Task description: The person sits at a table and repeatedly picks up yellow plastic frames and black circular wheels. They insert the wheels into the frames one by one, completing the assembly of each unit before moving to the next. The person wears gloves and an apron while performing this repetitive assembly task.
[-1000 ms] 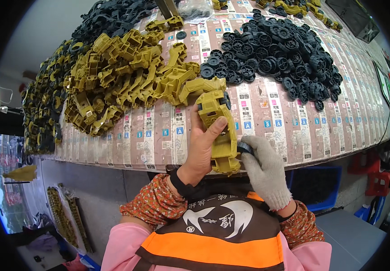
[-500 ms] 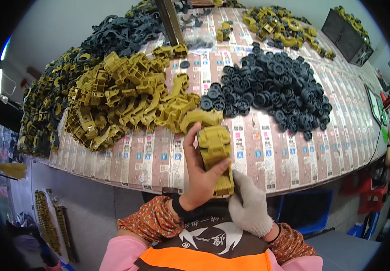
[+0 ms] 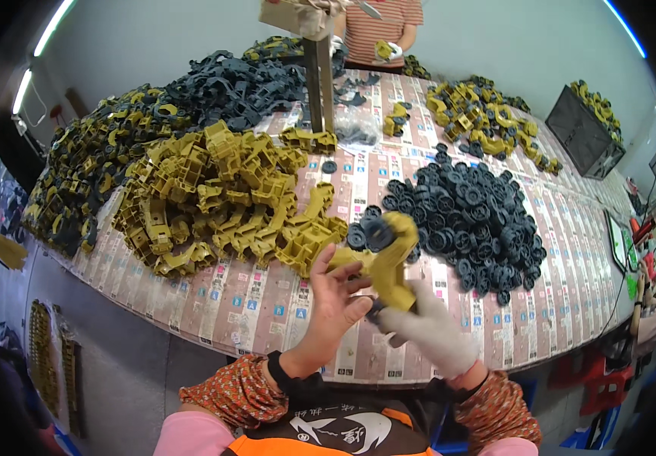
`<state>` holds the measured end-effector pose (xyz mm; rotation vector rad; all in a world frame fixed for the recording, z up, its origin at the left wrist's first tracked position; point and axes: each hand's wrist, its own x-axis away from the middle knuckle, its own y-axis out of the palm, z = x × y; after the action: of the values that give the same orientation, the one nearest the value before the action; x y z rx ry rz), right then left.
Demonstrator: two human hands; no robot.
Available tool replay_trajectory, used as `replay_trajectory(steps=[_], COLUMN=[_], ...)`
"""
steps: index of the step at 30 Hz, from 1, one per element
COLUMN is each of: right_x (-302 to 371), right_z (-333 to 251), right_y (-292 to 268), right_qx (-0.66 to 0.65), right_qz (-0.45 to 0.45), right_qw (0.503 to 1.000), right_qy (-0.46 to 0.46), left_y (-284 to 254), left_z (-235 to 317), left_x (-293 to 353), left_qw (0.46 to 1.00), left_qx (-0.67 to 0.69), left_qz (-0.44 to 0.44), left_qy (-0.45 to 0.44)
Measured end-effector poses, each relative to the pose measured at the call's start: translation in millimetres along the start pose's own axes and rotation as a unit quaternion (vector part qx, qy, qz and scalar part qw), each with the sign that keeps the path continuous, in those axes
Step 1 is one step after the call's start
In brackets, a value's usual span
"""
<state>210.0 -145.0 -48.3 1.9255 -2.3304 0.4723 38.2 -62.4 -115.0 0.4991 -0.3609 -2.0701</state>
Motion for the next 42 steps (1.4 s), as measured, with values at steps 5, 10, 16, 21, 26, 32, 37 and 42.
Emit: replay_trajectory(steps=[5, 10, 16, 21, 26, 32, 37, 42], right_x=[-89, -211, -323, -373, -379, -411, -443, -458], right_z=[-52, -65, -76, -69, -58, -45, -26, 23], right_y=[-53, -105, -141, -182, -199, -200, -196, -225], right_qx=[-0.025, -0.025, -0.094, 0.229, 0.589, 0.709, 0.705, 0.686], right_qz=[-0.004, 0.039, 0.161, 0.254, 0.200, 0.065, 0.071, 0.103], right_qw=[1.000, 0.999, 0.980, 0.926, 0.780, 0.701, 0.702, 0.719], right_qy=[0.016, 0.017, -0.075, -0.163, -0.064, 0.037, 0.073, 0.048], left_y=[-53, -80, -105, -118, -131, -122, -125, -121], left_z=[18, 16, 34, 37, 13, 23, 22, 26], left_x=[6, 27, 42, 53, 64, 48, 49, 38], left_qw=[0.990, 0.984, 0.975, 0.969, 0.943, 0.852, 0.836, 0.834], left_qx=[-0.071, -0.092, -0.092, -0.135, -0.257, -0.516, -0.545, -0.544], left_qz=[0.081, 0.103, 0.152, 0.179, 0.139, 0.068, 0.064, 0.045], left_qy=[-0.087, -0.113, -0.132, -0.108, -0.159, -0.055, -0.004, 0.075])
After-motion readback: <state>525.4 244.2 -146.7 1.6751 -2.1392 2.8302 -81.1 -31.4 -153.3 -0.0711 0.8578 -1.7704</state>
